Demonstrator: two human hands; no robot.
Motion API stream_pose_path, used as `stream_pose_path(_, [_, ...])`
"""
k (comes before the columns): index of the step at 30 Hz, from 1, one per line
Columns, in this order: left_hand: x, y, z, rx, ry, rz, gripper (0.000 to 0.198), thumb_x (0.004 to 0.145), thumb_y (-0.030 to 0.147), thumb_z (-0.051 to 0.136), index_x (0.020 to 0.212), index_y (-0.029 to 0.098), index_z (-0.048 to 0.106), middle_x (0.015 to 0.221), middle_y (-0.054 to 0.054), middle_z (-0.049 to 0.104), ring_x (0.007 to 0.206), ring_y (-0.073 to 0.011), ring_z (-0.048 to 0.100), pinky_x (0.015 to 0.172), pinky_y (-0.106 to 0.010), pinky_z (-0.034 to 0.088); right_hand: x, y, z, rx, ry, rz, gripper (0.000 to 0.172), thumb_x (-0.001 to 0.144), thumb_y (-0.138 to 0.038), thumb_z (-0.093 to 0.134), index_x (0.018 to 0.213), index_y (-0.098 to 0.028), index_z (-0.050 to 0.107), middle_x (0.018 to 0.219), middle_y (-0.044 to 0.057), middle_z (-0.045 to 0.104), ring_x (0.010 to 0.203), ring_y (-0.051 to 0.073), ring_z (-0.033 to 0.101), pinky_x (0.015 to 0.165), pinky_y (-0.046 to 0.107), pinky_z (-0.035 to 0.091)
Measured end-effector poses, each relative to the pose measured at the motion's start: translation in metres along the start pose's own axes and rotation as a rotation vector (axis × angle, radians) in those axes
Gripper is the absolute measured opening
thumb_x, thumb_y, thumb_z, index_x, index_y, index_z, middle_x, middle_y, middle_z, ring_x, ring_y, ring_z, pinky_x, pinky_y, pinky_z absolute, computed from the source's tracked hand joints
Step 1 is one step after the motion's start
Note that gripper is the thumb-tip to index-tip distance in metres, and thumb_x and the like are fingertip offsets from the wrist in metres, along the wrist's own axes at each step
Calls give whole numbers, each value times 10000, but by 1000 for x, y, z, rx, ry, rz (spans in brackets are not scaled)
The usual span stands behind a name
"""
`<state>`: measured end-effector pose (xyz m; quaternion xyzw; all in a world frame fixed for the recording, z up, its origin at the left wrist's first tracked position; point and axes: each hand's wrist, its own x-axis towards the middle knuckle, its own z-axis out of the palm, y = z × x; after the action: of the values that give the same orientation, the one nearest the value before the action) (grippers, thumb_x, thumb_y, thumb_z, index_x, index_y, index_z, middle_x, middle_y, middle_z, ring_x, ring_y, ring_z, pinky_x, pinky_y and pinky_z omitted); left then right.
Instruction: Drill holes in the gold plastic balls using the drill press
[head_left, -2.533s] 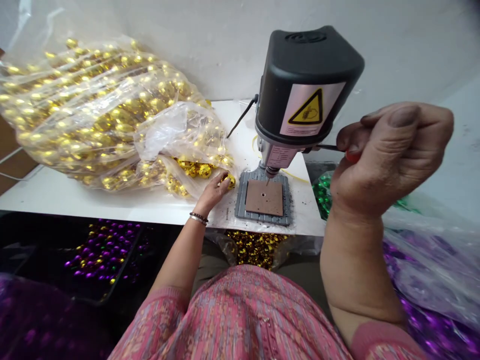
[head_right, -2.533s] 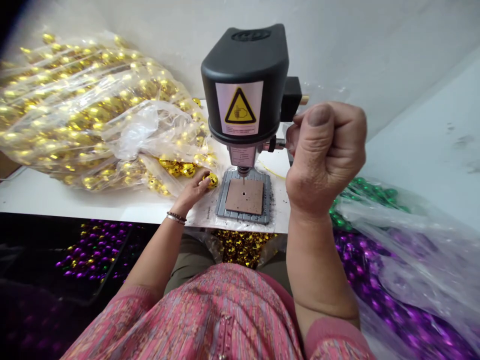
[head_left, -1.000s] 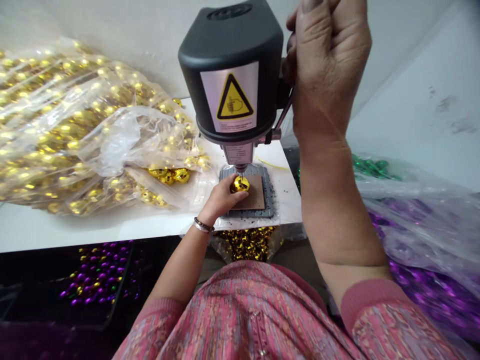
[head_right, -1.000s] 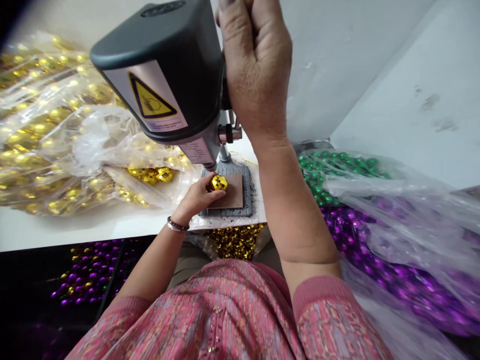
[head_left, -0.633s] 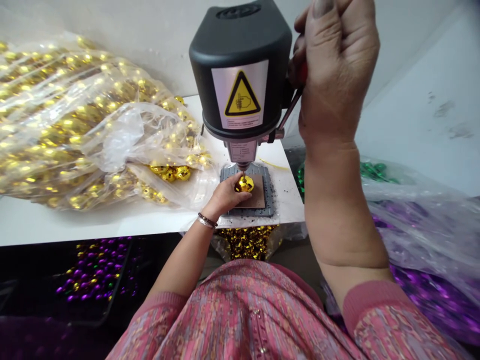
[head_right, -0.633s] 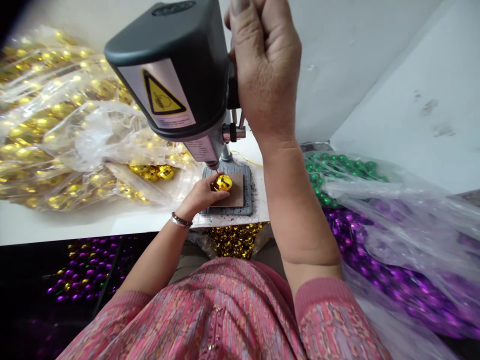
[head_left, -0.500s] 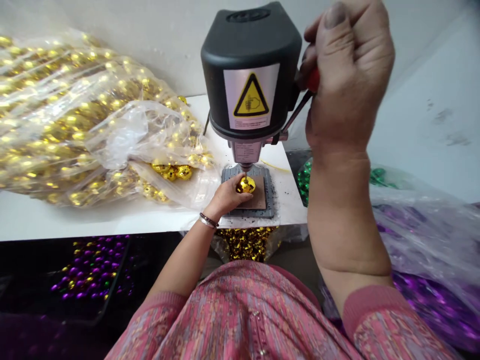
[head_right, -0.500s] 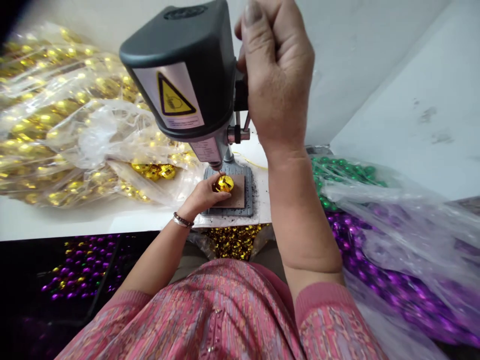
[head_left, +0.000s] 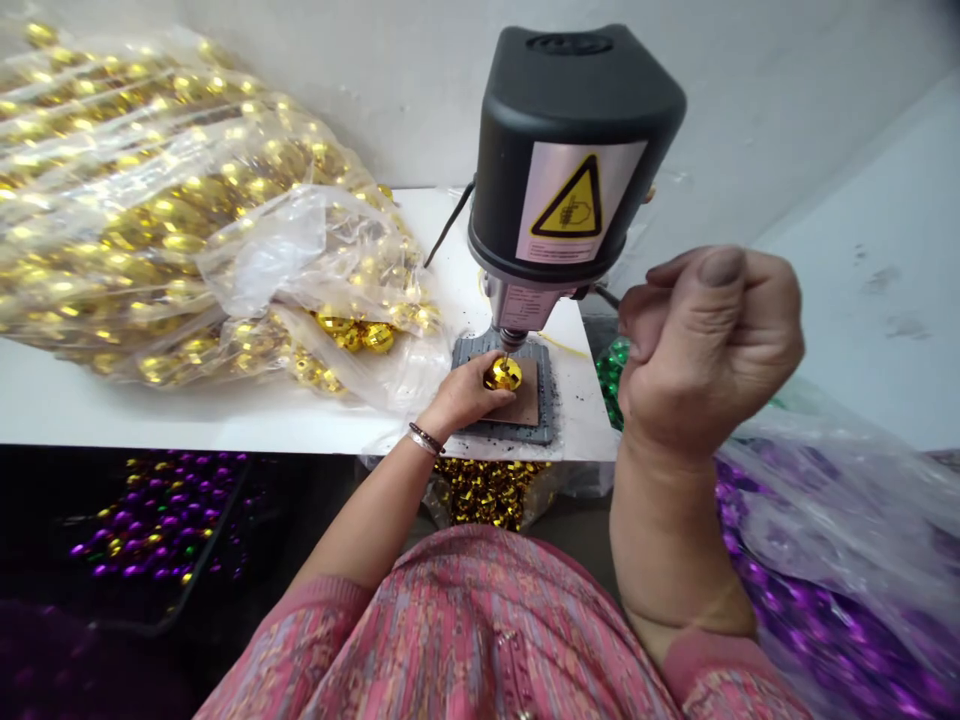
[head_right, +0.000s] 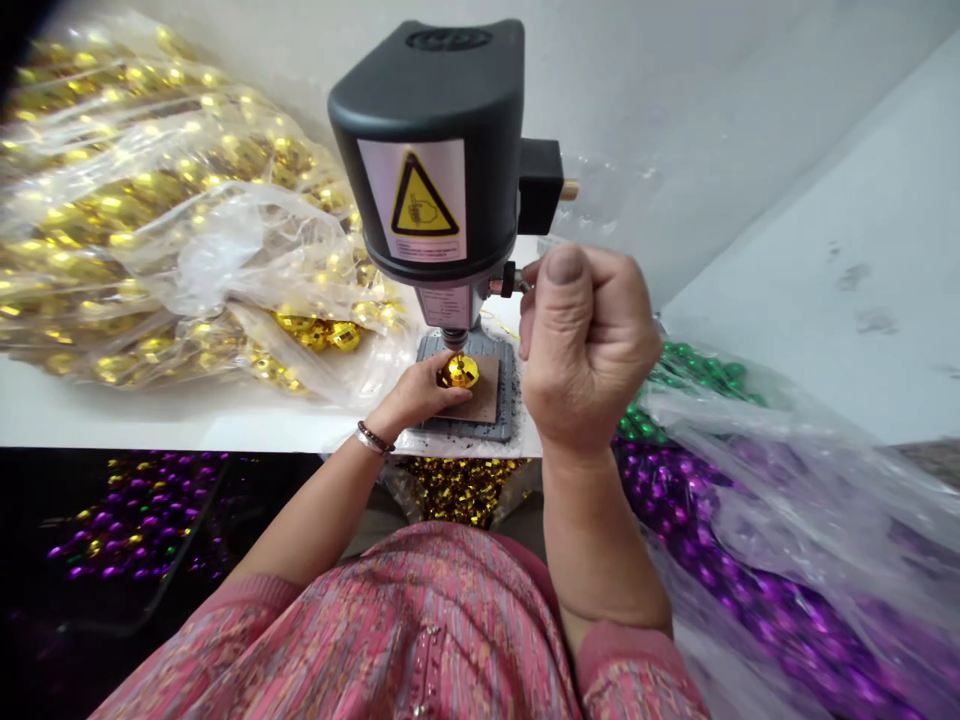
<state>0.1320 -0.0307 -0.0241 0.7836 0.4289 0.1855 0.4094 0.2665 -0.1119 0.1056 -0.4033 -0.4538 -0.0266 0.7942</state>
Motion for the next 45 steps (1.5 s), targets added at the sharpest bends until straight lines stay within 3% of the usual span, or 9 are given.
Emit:
stream_pose_path(9, [-1,1,1,25,6,-8,621,745,285,772,1341,189,625,1238,-94,730,1103,-295,678,986,-414,519,-13,7,-8,-53,-5,-62,236,955,-370,519,781,-230,594,513,-71,435,432,17,389,471,206,342])
stream_pose_path(16, [-1,1,1,10,-8,-16,638,753,284,773,1361,192,605,1217,-75,739,1090,-268,684,968,-368,523,-22,19,-14,-4,4,-104,217,965,-326,495,808,-196,569,539,-74,436,451,18,416,540,207,447])
stream_pose_path(25, [-2,-1,3,-10,-1,6,615,756,302,778,1347,228,623,1226,-59,734,1084,-268,685,966,-367,526,-28,33,-8,118,129,-161,225,975,-342,472,809,-195,507,494,-89,305,434,25,391,518,194,430])
stream_pose_path(31, [-1,-2,4,-22,18,-15,673,729,292,807,1369,213,614,1244,-78,732,1101,-282,683,989,-392,522,-37,39,-11,119,114,-146,293,971,-358,480,742,-178,458,437,-96,277,418,29,397,522,195,451])
stream_pose_path(35, [-1,-3,5,-71,21,-23,701,720,262,810,1386,206,601,1256,-84,729,1112,-279,685,1006,-405,523,-17,24,-2,118,126,-119,307,986,-377,450,751,-181,428,465,-102,257,399,16,373,455,165,381])
stream_pose_path(39, [-9,-4,4,-127,46,11,715,686,175,807,1372,186,606,1291,-84,714,1180,-268,664,1058,-397,505,18,11,12,78,104,-91,294,960,-391,500,798,-150,460,664,-84,482,460,-41,424,461,136,377])
stream_pose_path(41, [-19,-5,2,-122,35,27,709,700,169,794,1380,170,595,1287,-92,713,1177,-266,666,1061,-404,506,29,10,16,98,78,-91,279,949,-375,512,817,-132,474,729,-76,524,466,-60,419,452,122,361])
stream_pose_path(45, [-47,-4,-6,-64,-109,120,723,691,222,837,1373,171,602,1329,-121,692,1195,-276,660,1052,-414,514,33,14,15,140,60,-81,256,936,-345,534,816,-122,492,701,-89,530,469,-57,436,458,121,357])
